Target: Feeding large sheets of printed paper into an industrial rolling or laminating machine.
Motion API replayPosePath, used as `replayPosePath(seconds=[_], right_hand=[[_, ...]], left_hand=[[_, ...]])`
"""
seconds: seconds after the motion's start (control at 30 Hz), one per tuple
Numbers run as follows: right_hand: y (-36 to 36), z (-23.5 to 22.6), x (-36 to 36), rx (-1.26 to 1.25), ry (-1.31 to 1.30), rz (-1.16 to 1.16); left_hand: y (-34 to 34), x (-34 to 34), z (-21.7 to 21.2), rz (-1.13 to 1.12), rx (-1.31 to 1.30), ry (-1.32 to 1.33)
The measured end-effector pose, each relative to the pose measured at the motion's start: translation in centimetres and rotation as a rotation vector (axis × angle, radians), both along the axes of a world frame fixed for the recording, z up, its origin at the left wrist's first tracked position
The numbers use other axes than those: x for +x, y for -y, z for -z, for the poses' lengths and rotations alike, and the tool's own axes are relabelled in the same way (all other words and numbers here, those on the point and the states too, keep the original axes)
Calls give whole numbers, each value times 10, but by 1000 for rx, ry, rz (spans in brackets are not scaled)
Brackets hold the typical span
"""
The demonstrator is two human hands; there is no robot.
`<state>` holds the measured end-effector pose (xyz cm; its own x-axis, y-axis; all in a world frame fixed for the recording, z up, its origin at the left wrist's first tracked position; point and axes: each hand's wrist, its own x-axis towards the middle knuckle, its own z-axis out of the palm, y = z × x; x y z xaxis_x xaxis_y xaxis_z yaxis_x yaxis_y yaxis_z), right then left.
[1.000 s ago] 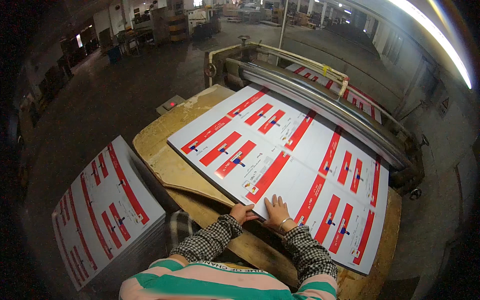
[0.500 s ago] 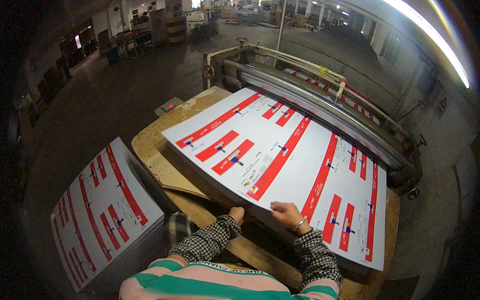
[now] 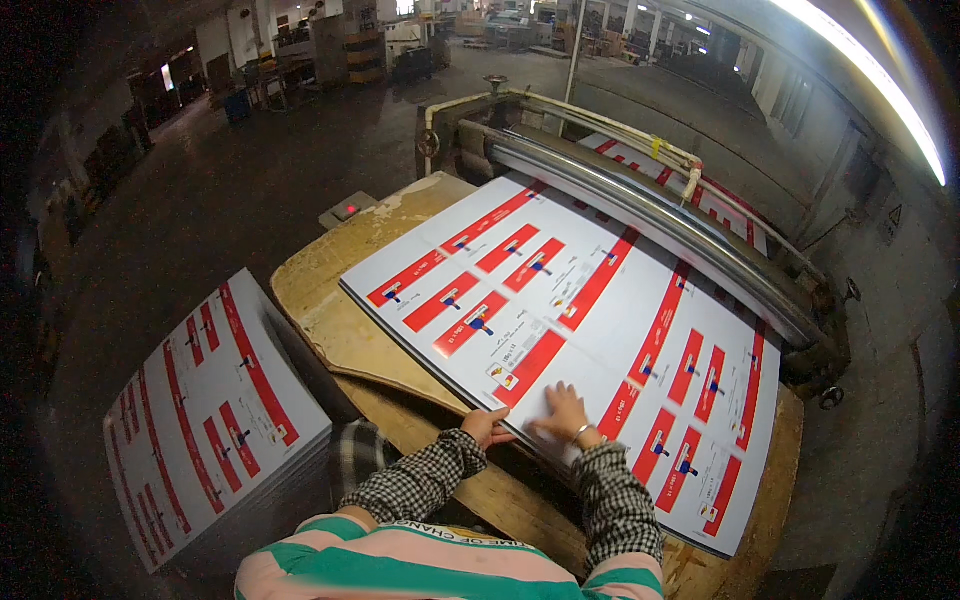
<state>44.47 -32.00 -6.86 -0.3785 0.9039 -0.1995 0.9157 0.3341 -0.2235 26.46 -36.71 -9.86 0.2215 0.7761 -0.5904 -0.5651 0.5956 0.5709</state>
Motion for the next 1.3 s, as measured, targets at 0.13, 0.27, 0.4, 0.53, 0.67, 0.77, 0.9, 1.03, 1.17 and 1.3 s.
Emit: replayPosePath(seconds=[0.13,0.27,0.4,0.53,0.67,0.77,0.9,1.03,1.17,1.3], right_hand=[[31,-13,-6,-45,43,-80],[13,-57,21,-334,-385,83],[20,-111,7,-211,-525,137],[38,-93,11,-178,-615,59],[55,-38,16,-337,-544,81],[35,-41,21,-439,-457,128],[-38,-35,29,-132,-324,378],[-55,12,22,-90,-245,130],[-5,-11,-5,-7,106,-80],[-30,-31,21,-288,-203,-136]], left_hand=[[4,-1,3,35,38,0],[0,-4,-14,162,99,112],[8,-9,3,24,-12,9],[-3,1,4,45,-92,-34],[18,4,-70,32,-248,-407],[16,11,-3,-42,-75,-85],[-15,16,0,-4,9,16],[-23,17,0,-18,-12,-6],[-27,18,-3,-19,-27,-30],[-26,11,-20,122,87,118]])
